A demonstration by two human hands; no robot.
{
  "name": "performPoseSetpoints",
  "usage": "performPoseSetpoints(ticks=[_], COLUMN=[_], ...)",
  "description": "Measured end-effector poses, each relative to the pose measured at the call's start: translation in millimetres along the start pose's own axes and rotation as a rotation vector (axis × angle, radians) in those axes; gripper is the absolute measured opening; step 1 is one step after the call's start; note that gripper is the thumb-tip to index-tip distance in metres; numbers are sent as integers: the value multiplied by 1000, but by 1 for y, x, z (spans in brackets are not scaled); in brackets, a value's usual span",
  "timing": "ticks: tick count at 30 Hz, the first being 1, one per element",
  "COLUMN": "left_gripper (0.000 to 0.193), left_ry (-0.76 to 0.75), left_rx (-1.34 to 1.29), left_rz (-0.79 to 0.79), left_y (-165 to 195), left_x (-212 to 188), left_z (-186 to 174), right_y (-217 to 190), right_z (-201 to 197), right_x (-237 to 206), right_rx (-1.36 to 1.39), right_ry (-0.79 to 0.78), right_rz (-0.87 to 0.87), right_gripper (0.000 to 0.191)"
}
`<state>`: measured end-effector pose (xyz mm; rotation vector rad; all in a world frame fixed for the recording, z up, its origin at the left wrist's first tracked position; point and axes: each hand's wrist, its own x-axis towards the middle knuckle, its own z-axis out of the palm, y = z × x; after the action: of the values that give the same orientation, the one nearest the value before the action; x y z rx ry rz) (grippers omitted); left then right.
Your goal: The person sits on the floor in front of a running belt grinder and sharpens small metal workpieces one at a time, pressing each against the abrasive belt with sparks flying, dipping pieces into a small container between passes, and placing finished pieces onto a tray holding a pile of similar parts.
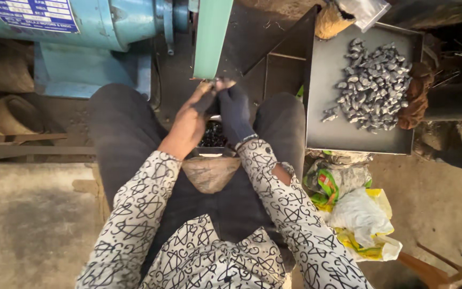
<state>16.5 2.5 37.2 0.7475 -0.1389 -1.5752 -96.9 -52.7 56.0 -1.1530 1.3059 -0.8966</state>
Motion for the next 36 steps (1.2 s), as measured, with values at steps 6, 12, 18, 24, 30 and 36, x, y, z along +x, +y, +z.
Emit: performPoseSetpoints(ticks=[6,12,18,24,30,36], left_gripper=[40,27,18,21,30,32], left_ry=[15,54,85,238,259,-139], left_rx=[168,386,172,114,100,62], left_rz=[-14,238,55,-55,16,121], left_y=[-7,-4,16,11,-6,-1], left_x=[6,-7,-17,-4,4,0], left_z=[2,2,15,-3,-15,16], right_y=[-3,-9,-4,-14,-9,3], right_z=[-12,-22,-21,-17,-8,-13], right_x=[1,-27,-22,-36,-34,28], right_rx=[43,358,484,270,-320,20], right_ry=[39,-299,-362,-323,-124,-106], right_rz=[-23,425,653,374,-336,97], right_gripper=[27,29,21,26,20,20])
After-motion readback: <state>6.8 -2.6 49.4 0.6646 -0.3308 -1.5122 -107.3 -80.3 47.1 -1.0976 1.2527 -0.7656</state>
